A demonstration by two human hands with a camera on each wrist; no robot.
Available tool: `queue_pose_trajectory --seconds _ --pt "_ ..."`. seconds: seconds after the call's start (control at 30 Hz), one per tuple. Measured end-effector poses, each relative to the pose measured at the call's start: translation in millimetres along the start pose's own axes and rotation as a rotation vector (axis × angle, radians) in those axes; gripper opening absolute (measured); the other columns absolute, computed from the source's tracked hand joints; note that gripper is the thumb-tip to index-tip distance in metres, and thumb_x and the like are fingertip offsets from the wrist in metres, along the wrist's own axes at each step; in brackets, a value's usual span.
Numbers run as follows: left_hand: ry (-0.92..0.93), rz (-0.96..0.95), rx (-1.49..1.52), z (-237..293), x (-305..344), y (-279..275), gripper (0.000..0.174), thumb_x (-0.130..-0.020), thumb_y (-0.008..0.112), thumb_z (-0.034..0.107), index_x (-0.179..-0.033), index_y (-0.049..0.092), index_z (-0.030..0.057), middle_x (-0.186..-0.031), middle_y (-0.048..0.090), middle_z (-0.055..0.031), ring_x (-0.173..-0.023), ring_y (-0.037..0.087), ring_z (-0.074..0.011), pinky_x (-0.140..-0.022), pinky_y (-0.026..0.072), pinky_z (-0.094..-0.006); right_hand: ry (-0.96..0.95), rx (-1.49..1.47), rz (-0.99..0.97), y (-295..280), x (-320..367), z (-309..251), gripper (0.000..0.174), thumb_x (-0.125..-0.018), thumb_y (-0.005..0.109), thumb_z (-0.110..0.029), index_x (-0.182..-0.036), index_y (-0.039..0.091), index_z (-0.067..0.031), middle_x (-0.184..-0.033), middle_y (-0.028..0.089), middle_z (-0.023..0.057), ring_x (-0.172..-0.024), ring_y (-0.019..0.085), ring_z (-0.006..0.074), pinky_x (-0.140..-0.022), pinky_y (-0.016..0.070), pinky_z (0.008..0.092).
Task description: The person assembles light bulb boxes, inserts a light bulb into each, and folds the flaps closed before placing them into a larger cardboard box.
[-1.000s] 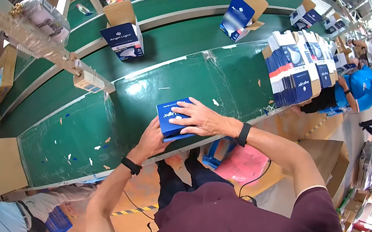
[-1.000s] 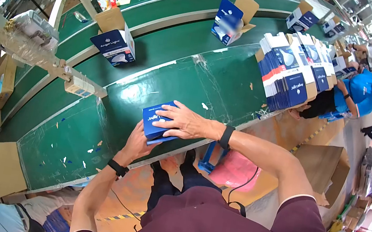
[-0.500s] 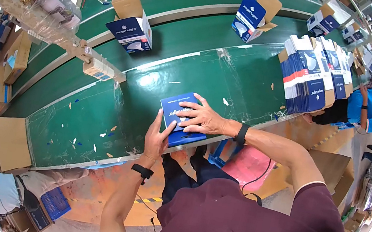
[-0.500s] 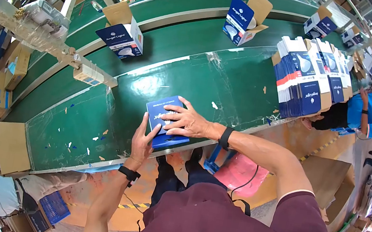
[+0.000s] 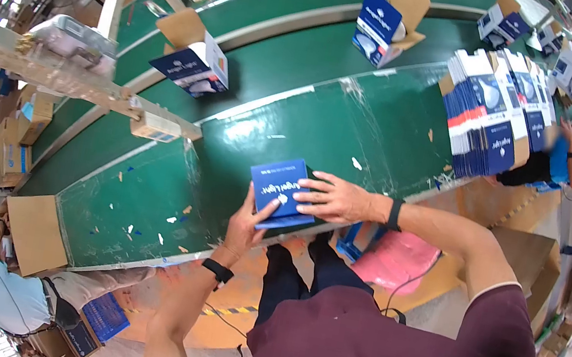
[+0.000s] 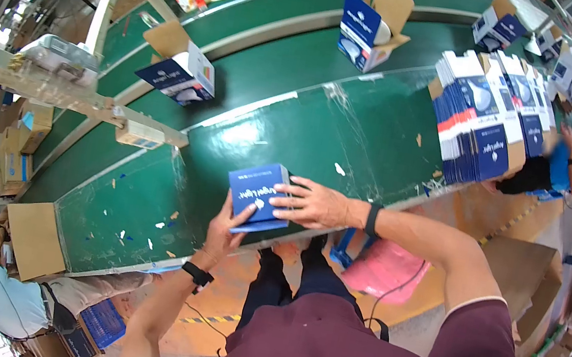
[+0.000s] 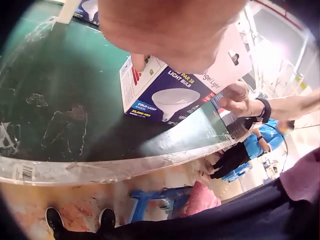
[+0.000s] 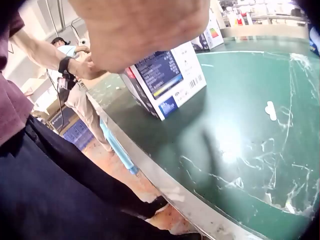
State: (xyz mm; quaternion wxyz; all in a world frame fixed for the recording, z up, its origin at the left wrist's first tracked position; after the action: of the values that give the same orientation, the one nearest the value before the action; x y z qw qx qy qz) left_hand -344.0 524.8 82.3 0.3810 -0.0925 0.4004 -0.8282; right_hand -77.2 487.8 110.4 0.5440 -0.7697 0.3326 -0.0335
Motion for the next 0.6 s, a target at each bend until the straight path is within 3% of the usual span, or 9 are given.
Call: queue_pose_trajectory --seconds 0.17,0.23,0.27,0.3,0.37,0.43,0.53,0.57,0.6 --pt "-0.139 0.081 0.102 18 16 -23 0.076 -0.076 0.067 -0.011 -0.143 0.07 0.0248 -0.171 0.024 -0.0327 -0.143 0.053 -0.0457 -0.111 0.0527 -0.0408 0.093 -0.073 -0.08 -26 -39 -9 0.057 -0.095 0.072 -0.036 -0.146 0.061 -0.0134 -0.16 0.051 0.0136 -0.153 0.04 0.0371 -0.123 0.0318 0.0591" --pt "-0.209 0.208 -0.053 1 43 -48 0.076 -0.076 0.067 -0.013 -0.142 0.07 0.0242 -0.172 0.024 -0.0291 -0.144 0.053 -0.0442 -0.112 0.0515 -0.0408 0.166 -0.052 0.12 -35 -68 14 0.059 -0.092 0.076 -0.037 -0.143 0.062 -0.0104 -0.155 0.054 0.0173 -0.146 0.048 0.0394 -0.118 0.039 0.0554" --pt "-0.239 0.272 -0.129 -9 58 -63 0.076 -0.076 0.067 -0.014 -0.142 0.071 0.0239 -0.173 0.024 -0.0274 -0.145 0.052 -0.0435 -0.113 0.051 -0.0408 0.211 -0.03 0.131 -40 -86 31 0.062 -0.092 0.077 -0.036 -0.145 0.06 -0.0091 -0.153 0.055 0.019 -0.141 0.053 0.041 -0.114 0.0438 0.0527" --pt "-0.239 0.364 -0.11 -28 76 -80 0.076 -0.077 0.068 -0.016 -0.141 0.071 0.0238 -0.174 0.026 -0.0237 -0.146 0.052 -0.0417 -0.115 0.0488 -0.0393 0.294 -0.089 0.162 -41 -103 46 0.066 -0.092 0.077 -0.032 -0.15 0.055 -0.008 -0.154 0.054 0.0212 -0.138 0.055 0.0415 -0.112 0.0462 0.0516" --pt "-0.299 0.491 -0.224 -69 109 -119 0.074 -0.079 0.065 -0.017 -0.141 0.071 0.0233 -0.172 0.029 -0.0248 -0.147 0.051 -0.0406 -0.116 0.0468 -0.0384 0.41 -0.166 0.372 -31 -141 87 0.072 -0.091 0.078 -0.025 -0.155 0.049 -0.0069 -0.155 0.052 0.0243 -0.134 0.058 0.0434 -0.11 0.0482 0.0504" --pt "-0.482 0.55 -0.346 -105 132 -172 0.074 -0.081 0.059 -0.017 -0.141 0.072 0.0243 -0.172 0.03 -0.0253 -0.153 0.043 -0.0413 -0.119 0.0419 -0.0403 0.508 -0.176 0.444 -41 -195 113 0.073 -0.094 0.076 -0.021 -0.158 0.045 -0.0062 -0.156 0.051 0.0233 -0.13 0.062 0.0419 -0.108 0.0519 0.0477" --pt "-0.563 0.705 -0.283 -197 177 -225 0.072 -0.083 0.055 -0.017 -0.142 0.071 0.0201 -0.171 0.032 -0.0268 -0.156 0.038 -0.0418 -0.124 0.0333 -0.0409 0.569 -0.207 0.492 -56 -286 150 0.08 -0.094 0.076 -0.017 -0.163 0.037 -0.0107 -0.156 0.052 0.0212 -0.128 0.065 0.0378 -0.102 0.0574 0.0435" --pt "-0.589 0.672 -0.338 -213 186 -244 0.057 -0.093 0.061 -0.009 -0.143 0.071 0.0178 -0.17 0.032 -0.0274 -0.157 0.035 -0.0417 -0.125 0.0296 -0.0408 0.561 -0.261 0.588 -53 -314 169 0.077 -0.093 0.077 -0.017 -0.161 0.042 -0.0129 -0.152 0.056 0.0189 -0.128 0.065 0.0359 -0.104 0.0563 0.0433" --pt "-0.569 0.698 -0.331 -227 192 -258 0.055 -0.093 0.062 -0.006 -0.145 0.067 0.0121 -0.167 0.039 -0.0284 -0.156 0.037 -0.0416 -0.125 0.0297 -0.0419 0.544 -0.338 0.561 -89 -340 145 0.067 -0.092 0.077 -0.019 -0.153 0.051 -0.0124 -0.147 0.061 0.0168 -0.127 0.065 0.032 -0.107 0.0545 0.0427"
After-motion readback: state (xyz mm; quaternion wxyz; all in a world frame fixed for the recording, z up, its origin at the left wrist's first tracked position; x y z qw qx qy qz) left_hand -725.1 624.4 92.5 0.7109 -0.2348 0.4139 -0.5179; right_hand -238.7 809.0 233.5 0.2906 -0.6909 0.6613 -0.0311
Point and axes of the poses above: each hand's wrist, its own x-axis away from the middle knuckle, its own y-axis out of the palm, z = x × y, the point moved 5 cm from there along -x, towards the middle knuckle
